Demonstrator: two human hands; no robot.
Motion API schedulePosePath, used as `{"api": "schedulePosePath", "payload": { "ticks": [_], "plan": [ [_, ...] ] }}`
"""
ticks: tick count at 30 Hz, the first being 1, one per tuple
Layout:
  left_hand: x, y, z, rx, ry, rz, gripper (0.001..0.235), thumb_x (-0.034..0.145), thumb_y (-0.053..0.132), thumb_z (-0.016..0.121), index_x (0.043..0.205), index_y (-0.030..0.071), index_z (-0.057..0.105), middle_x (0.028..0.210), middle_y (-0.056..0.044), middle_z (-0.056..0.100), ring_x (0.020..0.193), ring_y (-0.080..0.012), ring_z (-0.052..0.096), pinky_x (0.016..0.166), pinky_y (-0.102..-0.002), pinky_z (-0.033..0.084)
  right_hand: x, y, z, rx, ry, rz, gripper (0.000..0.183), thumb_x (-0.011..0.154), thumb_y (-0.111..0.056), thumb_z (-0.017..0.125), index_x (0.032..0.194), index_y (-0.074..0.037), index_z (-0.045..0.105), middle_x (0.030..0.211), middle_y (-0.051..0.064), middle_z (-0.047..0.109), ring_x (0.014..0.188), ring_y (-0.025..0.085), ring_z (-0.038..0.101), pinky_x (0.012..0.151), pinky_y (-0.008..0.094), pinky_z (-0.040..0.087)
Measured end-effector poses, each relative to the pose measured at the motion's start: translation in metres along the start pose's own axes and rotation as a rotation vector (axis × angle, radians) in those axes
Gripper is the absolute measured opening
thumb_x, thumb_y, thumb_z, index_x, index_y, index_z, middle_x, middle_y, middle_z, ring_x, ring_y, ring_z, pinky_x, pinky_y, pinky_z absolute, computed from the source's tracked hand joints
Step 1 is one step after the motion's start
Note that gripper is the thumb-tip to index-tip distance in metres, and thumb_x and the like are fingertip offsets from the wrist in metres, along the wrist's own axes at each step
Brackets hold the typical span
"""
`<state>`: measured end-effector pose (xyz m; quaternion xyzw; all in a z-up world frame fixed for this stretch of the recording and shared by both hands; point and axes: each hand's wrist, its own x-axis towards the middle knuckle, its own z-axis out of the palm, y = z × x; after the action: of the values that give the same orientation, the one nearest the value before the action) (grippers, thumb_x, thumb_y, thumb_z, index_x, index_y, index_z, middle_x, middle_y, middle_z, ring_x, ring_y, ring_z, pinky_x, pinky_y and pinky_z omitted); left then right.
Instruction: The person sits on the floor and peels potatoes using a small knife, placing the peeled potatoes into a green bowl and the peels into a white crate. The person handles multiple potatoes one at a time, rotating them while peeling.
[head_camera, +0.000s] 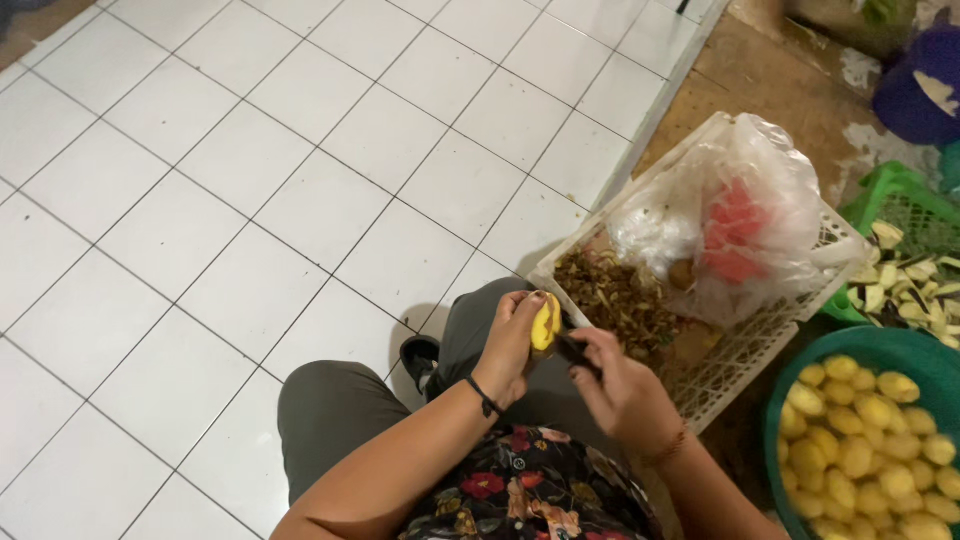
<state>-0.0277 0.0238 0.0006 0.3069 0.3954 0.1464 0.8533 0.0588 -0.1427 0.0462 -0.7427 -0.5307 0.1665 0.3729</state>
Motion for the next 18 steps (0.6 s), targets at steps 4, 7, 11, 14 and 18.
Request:
{"api": "schedulePosePath", "payload": {
  "ticks": [4, 7, 11, 14, 18],
  "plan": [
    [-0.004, 0.003, -0.006, -0.018, 0.008, 0.069, 0.038, 0.096, 0.034, 0.062, 0.124, 0.01, 0.051, 0.109, -0.006, 0.059, 0.099, -0.0149, 0.058, 0.084, -0.031, 0.05, 0.016, -0.038, 0.005, -0.136, -0.056, 0.017, 0.047, 0.092, -0.018, 0.064, 0.135, -0.008, 0.049, 0.087, 0.02, 0.07, 0.081, 0.04, 0.07, 0.069, 0.045, 0.054],
    [-0.009, 0.007, -0.01, -0.014, 0.03, 0.01, 0.037, 0.094, 0.035, 0.06, 0.123, 0.013, 0.051, 0.11, -0.005, 0.058, 0.101, -0.0156, 0.058, 0.086, -0.032, 0.05, 0.024, -0.048, 0.006, -0.203, -0.197, 0.142, 0.052, 0.094, -0.022, 0.062, 0.142, -0.011, 0.046, 0.077, 0.016, 0.069, 0.069, 0.037, 0.068, 0.061, 0.045, 0.051],
    [-0.014, 0.009, -0.013, -0.04, 0.014, 0.009, 0.038, 0.095, 0.038, 0.061, 0.121, 0.012, 0.051, 0.108, -0.006, 0.057, 0.098, -0.0158, 0.058, 0.082, -0.032, 0.05, 0.024, -0.051, 0.012, -0.238, -0.181, 0.127, 0.048, 0.094, -0.023, 0.062, 0.138, -0.01, 0.048, 0.073, 0.015, 0.069, 0.063, 0.034, 0.068, 0.056, 0.043, 0.05],
    [-0.017, 0.01, -0.013, -0.058, 0.012, 0.005, 0.038, 0.095, 0.039, 0.062, 0.12, 0.012, 0.051, 0.106, -0.006, 0.058, 0.095, -0.0158, 0.058, 0.078, -0.031, 0.05, 0.023, -0.052, 0.015, -0.275, -0.136, 0.075, 0.047, 0.093, -0.023, 0.062, 0.137, -0.01, 0.051, 0.077, 0.015, 0.071, 0.066, 0.034, 0.069, 0.057, 0.043, 0.052],
    [-0.02, 0.011, -0.014, -0.051, 0.027, -0.027, 0.036, 0.094, 0.039, 0.062, 0.118, 0.014, 0.051, 0.104, -0.005, 0.058, 0.092, -0.015, 0.058, 0.073, -0.031, 0.051, 0.023, -0.053, 0.019, -0.306, -0.063, 0.014, 0.042, 0.092, -0.023, 0.064, 0.131, -0.009, 0.054, 0.088, 0.014, 0.074, 0.072, 0.034, 0.071, 0.061, 0.043, 0.054]
  ]
}}
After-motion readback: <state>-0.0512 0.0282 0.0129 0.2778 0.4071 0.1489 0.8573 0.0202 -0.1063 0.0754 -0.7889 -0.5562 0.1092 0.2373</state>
